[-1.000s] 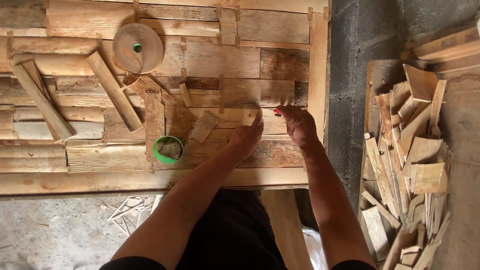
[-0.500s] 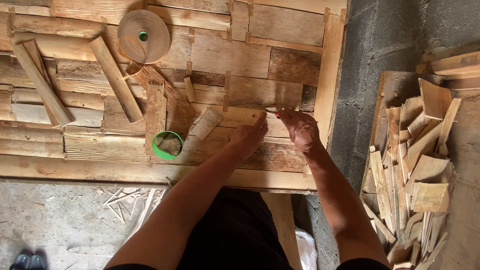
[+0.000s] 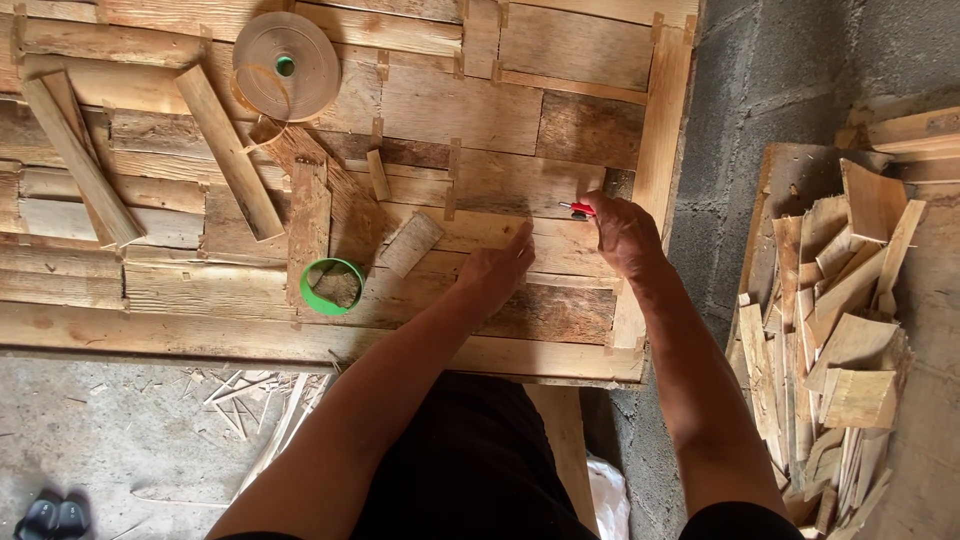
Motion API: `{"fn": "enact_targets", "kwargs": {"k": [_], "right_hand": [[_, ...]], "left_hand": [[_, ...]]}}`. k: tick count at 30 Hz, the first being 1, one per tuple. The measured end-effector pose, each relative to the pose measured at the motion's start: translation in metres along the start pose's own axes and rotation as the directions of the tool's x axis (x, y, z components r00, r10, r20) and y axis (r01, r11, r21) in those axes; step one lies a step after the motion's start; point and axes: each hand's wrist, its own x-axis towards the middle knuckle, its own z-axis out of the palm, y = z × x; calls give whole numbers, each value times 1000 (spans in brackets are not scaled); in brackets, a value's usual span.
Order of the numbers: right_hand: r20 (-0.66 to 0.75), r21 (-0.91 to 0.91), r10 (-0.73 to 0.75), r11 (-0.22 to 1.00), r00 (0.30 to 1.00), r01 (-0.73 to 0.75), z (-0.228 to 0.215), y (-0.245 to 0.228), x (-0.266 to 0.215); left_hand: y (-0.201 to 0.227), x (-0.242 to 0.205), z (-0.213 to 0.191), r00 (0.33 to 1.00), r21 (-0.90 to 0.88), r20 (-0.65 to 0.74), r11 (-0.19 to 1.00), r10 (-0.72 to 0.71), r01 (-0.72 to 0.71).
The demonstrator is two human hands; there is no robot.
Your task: Assembling a decorative wooden mosaic by placing and gluing various small wood pieces onto a base panel.
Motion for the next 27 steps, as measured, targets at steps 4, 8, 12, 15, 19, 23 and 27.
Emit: {"fn": "enact_targets", "kwargs": {"k": [4,8,12,15,19,23,27], "right_hand": [[133,-20,134,991,982,-133,-12,-3,10],[210,69,178,978,961,-196,-31,-13,12],[84,363,38,929,996,-66,-9,5,5],[-34,377,-15,926,999,26,4,4,6],[-103,363,-23,930,994,59,9,3,13],[131,112,128,983,983,-143,-3,-1,27],[251,42,201,975,947,-219,-26,-18,40]], "left_hand": [[7,5,-73,1000,39,12,999,14,-14],[16,7,-108,949,9,314,1000,-12,9],[21,11,-103,940,87,341,996,-6,-25],[21,11,-130,907,144,422,987,5,-73],[20,12,-128,884,157,468,982,18,-103],[21,16,-105,917,101,398,994,-9,-34],[22,21,-110,926,40,375,999,-35,21]]}}
